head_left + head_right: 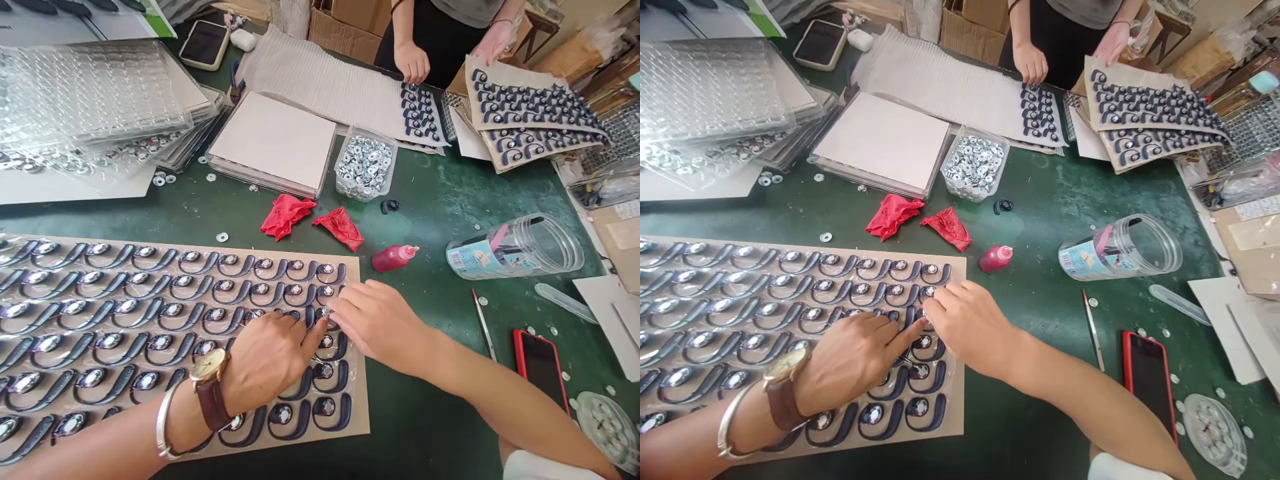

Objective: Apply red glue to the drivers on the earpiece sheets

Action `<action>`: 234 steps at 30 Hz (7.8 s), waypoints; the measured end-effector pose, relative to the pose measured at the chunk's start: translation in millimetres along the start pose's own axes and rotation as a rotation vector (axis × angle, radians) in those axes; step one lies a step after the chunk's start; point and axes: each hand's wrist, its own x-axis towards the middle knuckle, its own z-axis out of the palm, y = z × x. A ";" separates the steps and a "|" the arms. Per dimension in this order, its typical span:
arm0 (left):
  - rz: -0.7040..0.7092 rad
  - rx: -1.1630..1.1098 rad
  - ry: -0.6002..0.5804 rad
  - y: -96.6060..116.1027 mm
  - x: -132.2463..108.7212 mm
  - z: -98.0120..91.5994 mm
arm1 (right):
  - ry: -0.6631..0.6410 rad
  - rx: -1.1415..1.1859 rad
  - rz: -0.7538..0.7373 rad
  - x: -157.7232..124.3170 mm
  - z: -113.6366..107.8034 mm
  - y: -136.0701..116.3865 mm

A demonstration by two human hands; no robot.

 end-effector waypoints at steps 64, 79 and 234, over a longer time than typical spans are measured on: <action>-0.287 -0.157 0.284 6.0 -130.7 9.8 | 0.261 0.317 0.619 -115.3 45.9 -7.6; -0.342 -0.301 0.236 14.4 -136.9 -7.7 | 0.251 1.319 0.646 -18.1 38.0 -30.0; -0.333 -0.296 0.276 -25.7 -61.0 -37.9 | 0.315 -0.431 0.267 26.1 12.4 67.7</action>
